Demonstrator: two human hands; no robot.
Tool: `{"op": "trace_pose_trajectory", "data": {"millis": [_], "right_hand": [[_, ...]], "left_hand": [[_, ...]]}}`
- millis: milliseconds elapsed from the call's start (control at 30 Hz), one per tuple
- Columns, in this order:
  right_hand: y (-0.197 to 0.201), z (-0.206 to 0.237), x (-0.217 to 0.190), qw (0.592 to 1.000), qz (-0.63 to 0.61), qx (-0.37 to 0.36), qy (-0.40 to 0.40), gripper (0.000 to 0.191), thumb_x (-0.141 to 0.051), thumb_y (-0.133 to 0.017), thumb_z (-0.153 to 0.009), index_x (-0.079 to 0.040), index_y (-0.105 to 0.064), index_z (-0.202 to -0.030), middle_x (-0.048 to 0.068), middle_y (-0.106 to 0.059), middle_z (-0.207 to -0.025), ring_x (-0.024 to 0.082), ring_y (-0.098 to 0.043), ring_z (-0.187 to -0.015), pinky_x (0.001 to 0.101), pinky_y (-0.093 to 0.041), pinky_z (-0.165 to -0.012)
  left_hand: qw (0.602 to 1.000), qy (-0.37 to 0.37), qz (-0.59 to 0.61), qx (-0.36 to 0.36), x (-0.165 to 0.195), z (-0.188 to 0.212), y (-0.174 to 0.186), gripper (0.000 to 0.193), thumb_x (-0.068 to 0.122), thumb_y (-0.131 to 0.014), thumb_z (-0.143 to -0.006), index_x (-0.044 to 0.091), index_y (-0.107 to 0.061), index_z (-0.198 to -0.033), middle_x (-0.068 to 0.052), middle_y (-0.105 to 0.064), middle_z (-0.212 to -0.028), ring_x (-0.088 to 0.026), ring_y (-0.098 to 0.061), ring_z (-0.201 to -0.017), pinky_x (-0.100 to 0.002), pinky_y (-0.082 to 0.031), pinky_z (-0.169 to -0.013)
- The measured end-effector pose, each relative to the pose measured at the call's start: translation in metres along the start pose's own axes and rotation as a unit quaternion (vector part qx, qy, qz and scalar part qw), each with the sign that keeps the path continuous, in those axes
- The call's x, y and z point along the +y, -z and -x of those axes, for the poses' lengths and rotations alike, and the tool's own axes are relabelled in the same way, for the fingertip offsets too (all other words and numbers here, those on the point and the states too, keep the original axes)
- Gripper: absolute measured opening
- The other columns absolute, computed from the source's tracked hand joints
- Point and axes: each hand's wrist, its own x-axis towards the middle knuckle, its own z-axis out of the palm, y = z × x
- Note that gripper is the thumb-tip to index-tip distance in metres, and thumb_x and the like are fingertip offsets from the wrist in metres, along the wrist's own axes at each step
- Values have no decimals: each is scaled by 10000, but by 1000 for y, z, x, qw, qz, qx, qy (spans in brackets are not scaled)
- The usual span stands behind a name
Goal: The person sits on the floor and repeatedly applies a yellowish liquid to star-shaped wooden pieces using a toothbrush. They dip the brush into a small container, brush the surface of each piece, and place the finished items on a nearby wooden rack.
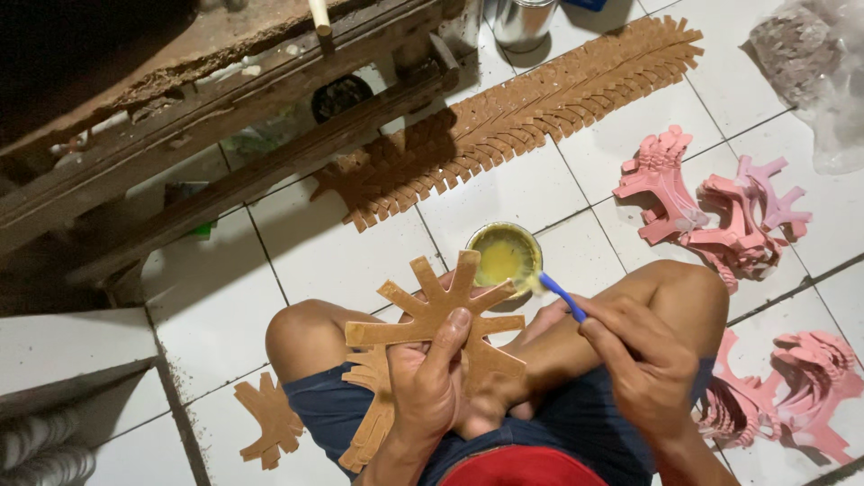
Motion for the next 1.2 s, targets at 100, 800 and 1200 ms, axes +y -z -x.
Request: {"op": "trace_pose_trajectory", "data": {"millis": [100,800,1200], "right_hand": [[2,-4,0,999,16,-16,-33,264,24,-690,-887,16,-758,-1143,75,-661,-802,134,-580,-673,264,-432,-575],[-15,-21,120,994,-21,-58,-91,270,-117,-661,-989,-30,-735,-1233,32,-636,-808,105,-550,-684,252,-443,-600],[-84,-41,195,879,400,-256,38,178,-226,-655,-903,-193,-725,-1064,101,-664,-927,332,-688,-740,466,-549,-633]], "left_hand": [[999,3,-36,-6,0,1,0,460,41,-577,-993,-122,-490,-1415,-201,-648,-1332,-227,-637,-1218,-369,-503,-1065],[503,-546,-638,-203,53,0,18,343,224,-762,-894,76,-768,-1203,-57,-654,-1102,-201,-589,-1013,-366,-501,-883],[994,-15,10,108,0,-2,57,61,-36,-710,-946,-36,-697,-1006,-66,-673,-935,-111,-584,-816,-265,-477,-732]]}}
